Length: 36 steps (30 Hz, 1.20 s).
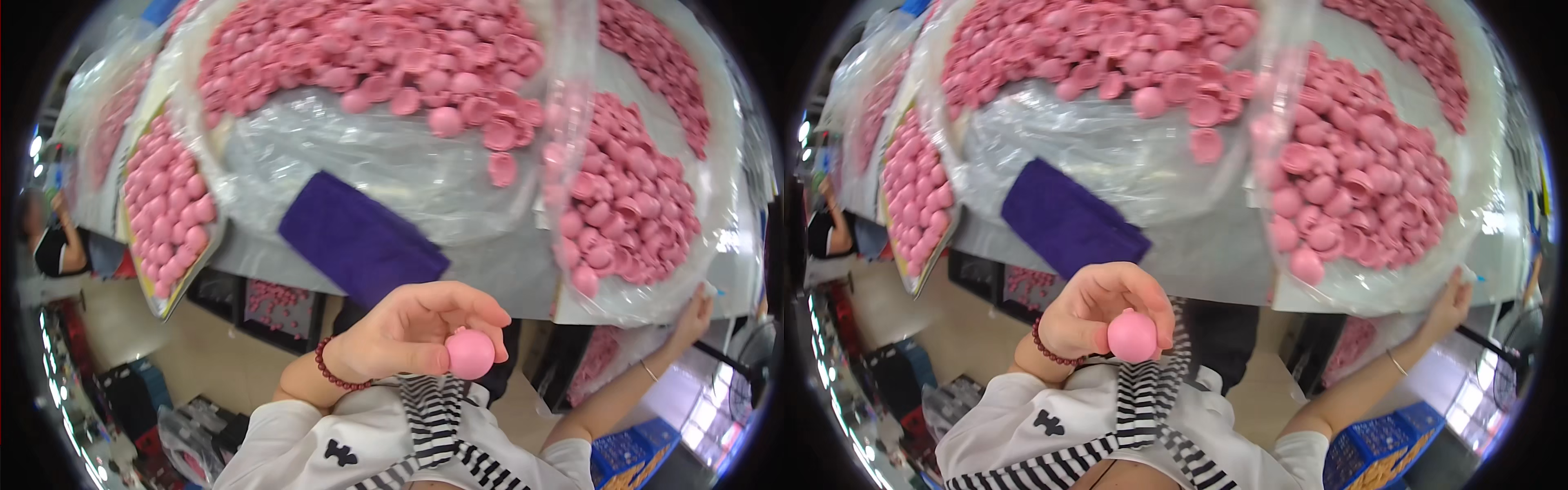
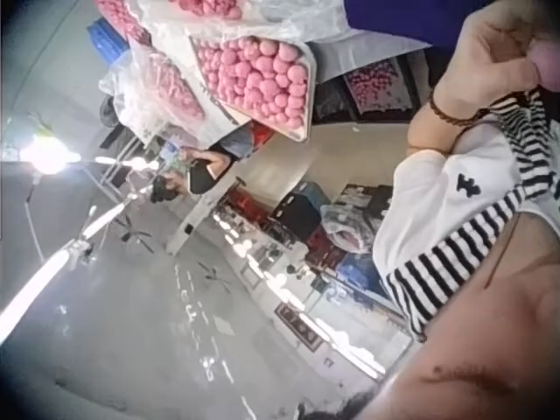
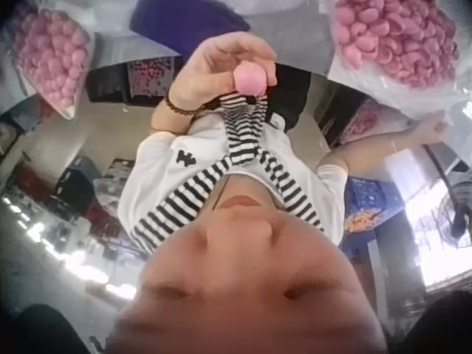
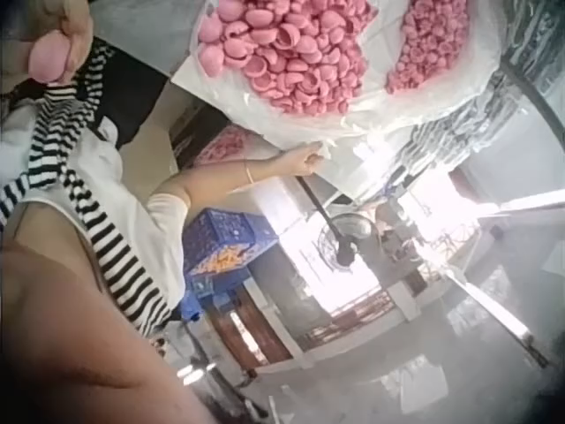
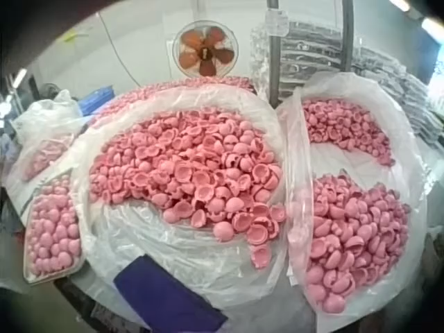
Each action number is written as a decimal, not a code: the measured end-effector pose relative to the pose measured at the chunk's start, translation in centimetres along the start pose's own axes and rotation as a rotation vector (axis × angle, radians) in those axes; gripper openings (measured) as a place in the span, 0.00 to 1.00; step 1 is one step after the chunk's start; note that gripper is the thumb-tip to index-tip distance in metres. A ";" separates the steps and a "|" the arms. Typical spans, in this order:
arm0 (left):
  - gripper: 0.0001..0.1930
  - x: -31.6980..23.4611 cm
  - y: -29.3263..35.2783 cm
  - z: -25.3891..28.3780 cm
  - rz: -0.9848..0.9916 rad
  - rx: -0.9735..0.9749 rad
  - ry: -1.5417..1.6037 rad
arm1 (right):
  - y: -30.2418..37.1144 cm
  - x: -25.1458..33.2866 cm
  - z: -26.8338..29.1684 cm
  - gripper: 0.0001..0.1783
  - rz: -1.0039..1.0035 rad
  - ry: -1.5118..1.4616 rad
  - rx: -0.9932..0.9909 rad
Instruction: Applying glue to plastic toy shells and pressing them together to assemble toys.
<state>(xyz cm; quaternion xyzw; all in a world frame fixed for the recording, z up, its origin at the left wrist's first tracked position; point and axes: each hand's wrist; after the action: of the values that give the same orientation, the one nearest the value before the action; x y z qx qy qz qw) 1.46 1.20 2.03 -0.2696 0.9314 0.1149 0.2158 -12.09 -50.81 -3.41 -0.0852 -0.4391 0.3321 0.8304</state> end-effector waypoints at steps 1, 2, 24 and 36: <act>0.20 -0.7 0.8 0.3 -0.087 -0.026 -0.142 | -0.5 -0.4 0.2 0.19 0.031 -0.069 0.000; 0.19 -1.8 1.8 0.6 -0.172 -0.055 -0.286 | -0.8 -0.2 0.0 0.19 0.062 -0.141 0.001; 0.12 -20.8 -3.6 6.3 -0.674 -0.711 -2.449 | 16.5 24.8 -6.3 0.31 0.062 -1.174 0.081; 0.06 -6.9 -1.7 -2.0 -0.326 -0.121 -1.008 | 20.7 25.4 -6.2 0.32 -0.199 -1.290 0.296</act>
<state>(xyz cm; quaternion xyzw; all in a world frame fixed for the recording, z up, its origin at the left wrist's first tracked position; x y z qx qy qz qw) 6.96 2.21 6.84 -0.3343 0.6498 0.2487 0.6358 -7.11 -18.18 1.00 0.2864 -0.8033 0.2950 0.4310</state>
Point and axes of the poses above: each hand's wrist, its own y-axis away from the middle knuckle, its own z-axis out of the back of the hand, x = y × z, and after that the axes turned 6 degrees about z, right-handed
